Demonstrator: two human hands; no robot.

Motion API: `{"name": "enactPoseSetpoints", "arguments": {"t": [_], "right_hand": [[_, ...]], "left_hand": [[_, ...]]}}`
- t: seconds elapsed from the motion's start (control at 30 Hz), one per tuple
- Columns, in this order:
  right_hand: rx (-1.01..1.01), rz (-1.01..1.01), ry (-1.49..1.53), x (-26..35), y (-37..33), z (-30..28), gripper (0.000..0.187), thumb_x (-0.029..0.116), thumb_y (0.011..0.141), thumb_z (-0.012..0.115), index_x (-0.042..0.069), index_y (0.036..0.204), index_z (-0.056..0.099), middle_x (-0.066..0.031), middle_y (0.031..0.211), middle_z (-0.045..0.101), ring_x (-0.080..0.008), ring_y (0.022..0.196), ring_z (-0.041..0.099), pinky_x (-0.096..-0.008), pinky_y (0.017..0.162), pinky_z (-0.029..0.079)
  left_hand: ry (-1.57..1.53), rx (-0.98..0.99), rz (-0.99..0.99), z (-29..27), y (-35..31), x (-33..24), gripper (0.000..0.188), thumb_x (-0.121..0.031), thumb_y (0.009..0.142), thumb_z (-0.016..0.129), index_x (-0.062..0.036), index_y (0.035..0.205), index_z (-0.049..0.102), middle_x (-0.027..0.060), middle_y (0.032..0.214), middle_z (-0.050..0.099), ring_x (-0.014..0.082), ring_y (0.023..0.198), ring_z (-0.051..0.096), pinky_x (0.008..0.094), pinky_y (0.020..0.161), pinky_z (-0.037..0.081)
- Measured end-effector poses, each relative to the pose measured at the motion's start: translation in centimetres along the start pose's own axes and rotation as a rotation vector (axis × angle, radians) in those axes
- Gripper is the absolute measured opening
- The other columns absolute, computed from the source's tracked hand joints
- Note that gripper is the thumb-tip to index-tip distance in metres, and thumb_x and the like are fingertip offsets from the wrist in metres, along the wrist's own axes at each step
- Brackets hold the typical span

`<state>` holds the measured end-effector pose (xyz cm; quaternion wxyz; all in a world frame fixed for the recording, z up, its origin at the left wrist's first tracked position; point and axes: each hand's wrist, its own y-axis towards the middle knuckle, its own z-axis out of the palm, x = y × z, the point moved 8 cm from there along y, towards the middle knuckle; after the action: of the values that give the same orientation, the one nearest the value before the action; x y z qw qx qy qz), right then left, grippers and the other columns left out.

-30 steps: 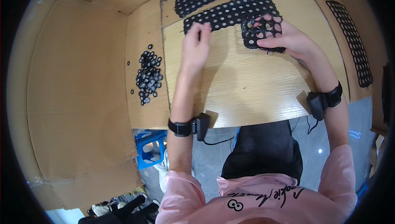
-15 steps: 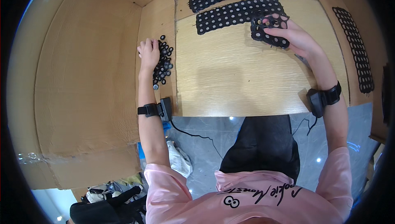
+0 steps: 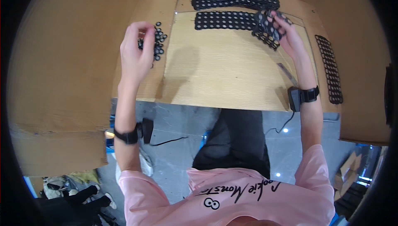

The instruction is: Inserting circular plastic components into a black plastic grid frame using a small scraper tool.

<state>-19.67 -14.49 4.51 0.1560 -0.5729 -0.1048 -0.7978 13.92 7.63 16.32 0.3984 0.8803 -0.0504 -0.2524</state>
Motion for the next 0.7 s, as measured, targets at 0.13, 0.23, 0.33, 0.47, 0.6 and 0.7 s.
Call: {"name": "enactPoseSetpoints", "arguments": {"t": [0.13, 0.23, 0.33, 0.47, 0.6, 0.7], "right_hand": [[-0.013, -0.184, 0.082, 7.8, 0.8, 0.9, 0.029, 0.014, 0.091, 0.060, -0.001, 0.116, 0.058, -0.0078, 0.103, 0.064, -0.0105, 0.090, 0.057, -0.0241, 0.084, 0.048], [0.012, -0.360, -0.033, 14.0, -0.9, 1.5, 0.018, 0.009, 0.090, 0.058, -0.002, 0.105, 0.060, -0.0069, 0.096, 0.064, -0.0145, 0.089, 0.060, -0.0279, 0.085, 0.050], [-0.049, -0.472, -0.320, 19.4, -4.5, 1.6, 0.011, 0.010, 0.091, 0.058, 0.001, 0.094, 0.063, -0.0015, 0.079, 0.064, -0.0070, 0.068, 0.056, -0.0191, 0.064, 0.044], [-0.187, -0.349, -0.299, 17.9, -7.8, -2.0, 0.021, 0.013, 0.091, 0.059, 0.000, 0.107, 0.060, -0.0074, 0.099, 0.064, -0.0144, 0.096, 0.058, -0.0298, 0.088, 0.048], [-0.130, -0.165, -0.198, 6.7, -10.1, -3.0, 0.018, 0.009, 0.091, 0.057, -0.001, 0.107, 0.058, -0.0101, 0.100, 0.064, -0.0142, 0.092, 0.057, -0.0265, 0.085, 0.048], [-0.179, 0.023, -0.034, 0.5, -10.4, -5.8, 0.020, 0.005, 0.091, 0.055, -0.001, 0.110, 0.057, -0.0114, 0.101, 0.065, -0.0123, 0.084, 0.055, -0.0239, 0.081, 0.048]], "left_hand": [[-0.197, 0.262, 0.307, -2.8, -5.8, -14.1, 0.009, -0.002, 0.068, 0.061, -0.0017, 0.078, 0.060, 0.0088, 0.073, 0.059, 0.0248, 0.065, 0.057, 0.0309, 0.062, 0.046], [-0.335, 0.271, 0.062, -5.8, -7.6, -19.1, 0.017, -0.007, 0.062, 0.064, -0.0036, 0.078, 0.062, 0.0074, 0.072, 0.060, 0.0226, 0.060, 0.055, 0.0333, 0.054, 0.043], [-0.349, -0.384, 0.001, -7.1, -10.6, -22.2, 0.038, -0.014, 0.072, 0.061, -0.0245, 0.108, 0.059, 0.0092, 0.078, 0.060, 0.0207, 0.058, 0.054, 0.0319, 0.046, 0.043], [-0.443, -0.421, -0.243, -6.1, -11.5, -17.4, 0.035, -0.013, 0.074, 0.060, -0.0191, 0.108, 0.058, 0.0087, 0.080, 0.060, 0.0187, 0.058, 0.054, 0.0303, 0.047, 0.043], [-0.547, -0.469, -0.501, -6.3, -14.0, -13.7, 0.031, -0.012, 0.077, 0.058, -0.0118, 0.108, 0.058, 0.0081, 0.082, 0.060, 0.0160, 0.059, 0.054, 0.0282, 0.049, 0.042], [-0.622, -0.477, -0.685, -6.0, -15.5, -11.6, 0.030, -0.012, 0.079, 0.056, -0.0063, 0.108, 0.057, 0.0077, 0.084, 0.060, 0.0140, 0.059, 0.053, 0.0267, 0.050, 0.042]]}}
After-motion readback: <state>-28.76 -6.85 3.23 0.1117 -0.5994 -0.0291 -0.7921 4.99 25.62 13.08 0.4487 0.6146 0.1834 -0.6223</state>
